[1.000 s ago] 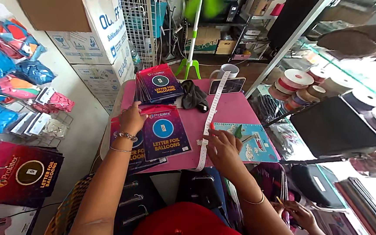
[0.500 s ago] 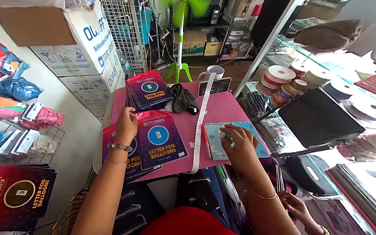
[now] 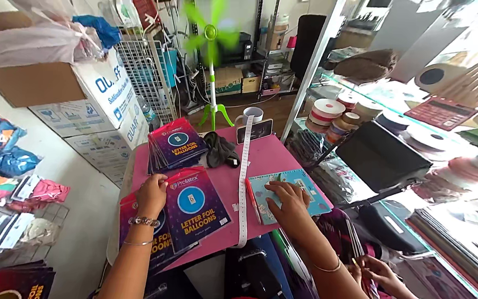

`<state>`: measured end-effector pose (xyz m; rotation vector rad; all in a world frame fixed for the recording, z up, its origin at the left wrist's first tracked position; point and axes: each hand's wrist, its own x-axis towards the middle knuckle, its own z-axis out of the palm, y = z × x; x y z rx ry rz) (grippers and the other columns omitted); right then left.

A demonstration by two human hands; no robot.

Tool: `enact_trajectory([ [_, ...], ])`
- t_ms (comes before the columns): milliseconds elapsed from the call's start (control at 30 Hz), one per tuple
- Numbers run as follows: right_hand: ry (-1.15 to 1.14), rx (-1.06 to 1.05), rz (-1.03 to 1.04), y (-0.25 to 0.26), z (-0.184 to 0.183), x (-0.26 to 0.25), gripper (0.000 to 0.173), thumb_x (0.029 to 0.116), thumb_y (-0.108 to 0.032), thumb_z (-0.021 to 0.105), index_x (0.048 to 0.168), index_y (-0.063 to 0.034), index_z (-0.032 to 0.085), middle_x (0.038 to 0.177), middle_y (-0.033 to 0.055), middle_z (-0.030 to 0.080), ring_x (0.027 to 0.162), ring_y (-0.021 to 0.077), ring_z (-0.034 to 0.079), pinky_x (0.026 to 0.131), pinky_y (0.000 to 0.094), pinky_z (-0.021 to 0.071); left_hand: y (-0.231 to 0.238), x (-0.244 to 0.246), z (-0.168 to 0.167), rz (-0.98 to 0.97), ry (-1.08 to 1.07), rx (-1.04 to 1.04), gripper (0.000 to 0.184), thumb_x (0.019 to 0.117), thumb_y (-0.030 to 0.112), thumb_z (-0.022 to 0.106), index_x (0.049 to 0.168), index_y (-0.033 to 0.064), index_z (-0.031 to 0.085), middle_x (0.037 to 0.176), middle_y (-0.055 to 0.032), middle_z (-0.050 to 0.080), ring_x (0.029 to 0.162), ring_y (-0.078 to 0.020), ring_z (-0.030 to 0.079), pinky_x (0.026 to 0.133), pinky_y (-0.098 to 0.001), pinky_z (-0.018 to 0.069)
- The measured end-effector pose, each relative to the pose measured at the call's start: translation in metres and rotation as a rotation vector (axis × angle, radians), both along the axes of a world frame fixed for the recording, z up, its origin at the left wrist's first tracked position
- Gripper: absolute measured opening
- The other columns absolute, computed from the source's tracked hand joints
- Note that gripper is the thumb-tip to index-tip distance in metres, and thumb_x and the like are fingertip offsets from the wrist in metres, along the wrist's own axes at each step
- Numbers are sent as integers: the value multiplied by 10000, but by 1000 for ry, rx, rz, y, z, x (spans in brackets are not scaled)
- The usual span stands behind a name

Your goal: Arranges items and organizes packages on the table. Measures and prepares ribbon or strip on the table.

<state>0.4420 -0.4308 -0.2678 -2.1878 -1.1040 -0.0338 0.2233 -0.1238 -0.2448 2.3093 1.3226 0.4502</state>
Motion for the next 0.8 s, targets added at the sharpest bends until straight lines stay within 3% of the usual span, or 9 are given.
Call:
enact_trajectory([
  [100,12,23,-19,-2,2,3,308,964,-199,636,1253,-136,720,1366,93,647,1369,410,483,1087,718,282,-12,-13,10,-68,-172,60,240,1040,51,516,1236,-40,622,1224,-246,631,1143,-358,625,1009,-523,492],
  [200,7,58,-25,-6,5,4,304,963,-197,632,1246,-133,722,1361,99,650,1361,417,490,1069,722,300,-32,-40,23,-96,-371,128,228,1032,52,500,1202,-58,605,1210,-239,623,1109,-321,626,958,-496,515],
  [300,16,75,-21,-7,7,4,307,958,-194,628,1243,-132,724,1364,100,648,1363,425,485,1067,731,299,-39,-70,37,-50,-427,168,226,1027,73,499,1188,-59,588,1133,-209,638,1001,-261,641,869,-448,537],
  [400,54,19,-10,-5,8,2,302,972,-189,623,1249,-112,717,1324,122,662,1327,422,511,1055,710,327,-21,-92,44,26,-350,126,216,1027,48,508,1197,-58,587,1122,-222,636,1004,-296,636,873,-499,520],
  [533,215,-161,21,3,8,-11,308,1010,-191,587,1255,-35,691,1122,163,717,1079,354,669,965,584,499,11,-104,31,136,-214,-9,213,1026,23,544,1215,-58,598,1141,-257,629,1044,-356,621,920,-557,488],
  [633,270,-334,-33,15,7,-27,362,1014,-280,602,1248,-19,689,1138,191,714,1095,378,670,966,582,504,6,-100,26,190,-34,72,402,1004,146,638,1342,-59,569,1379,-361,511,1237,-543,536,995,-690,439],
  [667,258,-370,-51,19,5,-33,371,1006,-298,615,1228,-12,696,1149,200,709,1108,387,664,964,583,503,-6,-94,28,170,5,159,462,984,164,664,1370,-65,554,1445,-391,437,1273,-606,480,985,-741,417],
  [733,220,-434,-84,26,0,-42,395,1006,-347,624,1196,-10,700,1154,197,704,1106,380,668,937,566,516,-38,-75,27,41,0,334,466,953,159,692,1347,-65,582,1469,-405,417,1293,-651,439,960,-788,384],
  [800,230,-512,-112,30,3,-45,412,1022,-386,593,1162,-14,701,1118,187,716,1075,366,685,901,568,525,-82,-45,19,-198,-20,360,412,974,191,671,1325,-20,628,1442,-330,510,1323,-563,481,1026,-736,392],
])
